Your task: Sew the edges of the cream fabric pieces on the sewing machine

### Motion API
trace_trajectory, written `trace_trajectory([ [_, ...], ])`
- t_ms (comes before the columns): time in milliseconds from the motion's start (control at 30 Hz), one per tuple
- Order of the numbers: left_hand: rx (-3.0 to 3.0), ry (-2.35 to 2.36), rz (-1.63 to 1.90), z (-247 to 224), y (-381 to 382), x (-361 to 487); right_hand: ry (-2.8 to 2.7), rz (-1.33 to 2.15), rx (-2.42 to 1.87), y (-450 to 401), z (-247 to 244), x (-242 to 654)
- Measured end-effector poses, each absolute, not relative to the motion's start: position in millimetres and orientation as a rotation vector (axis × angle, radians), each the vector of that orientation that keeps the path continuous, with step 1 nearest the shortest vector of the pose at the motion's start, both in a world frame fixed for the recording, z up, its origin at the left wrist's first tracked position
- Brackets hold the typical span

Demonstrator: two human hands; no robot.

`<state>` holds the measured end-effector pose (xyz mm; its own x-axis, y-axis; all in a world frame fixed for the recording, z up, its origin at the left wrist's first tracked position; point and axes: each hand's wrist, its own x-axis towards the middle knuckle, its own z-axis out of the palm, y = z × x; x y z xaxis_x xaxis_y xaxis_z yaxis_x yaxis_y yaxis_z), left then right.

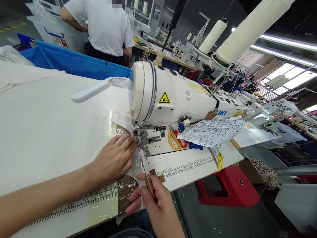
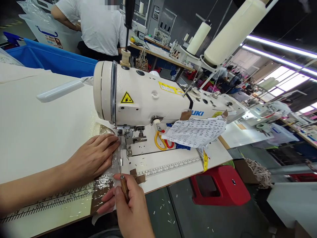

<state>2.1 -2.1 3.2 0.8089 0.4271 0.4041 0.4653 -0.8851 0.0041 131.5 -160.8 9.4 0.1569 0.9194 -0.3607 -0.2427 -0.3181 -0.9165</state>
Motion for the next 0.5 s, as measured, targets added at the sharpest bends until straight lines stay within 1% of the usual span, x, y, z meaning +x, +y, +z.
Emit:
trace_trajectory([
  [133, -2.904, -0.713, -0.576, 4, 2, 2, -0.802, 1.385, -1.379, -156, 13, 132],
  [367, -2.965, -0.709, -0.526, -1, 17, 3, -0.892, 1.261, -1.318, -162, 43, 124],
  [433, -2.964, -0.686, -0.464, 2, 22, 8, -0.941, 1.138, -1.423, -170, 51, 122],
  [500, -2.934, -0.663, -0.377, 6, 27, 13, -1.045, 0.979, -1.625, -177, 58, 121],
])
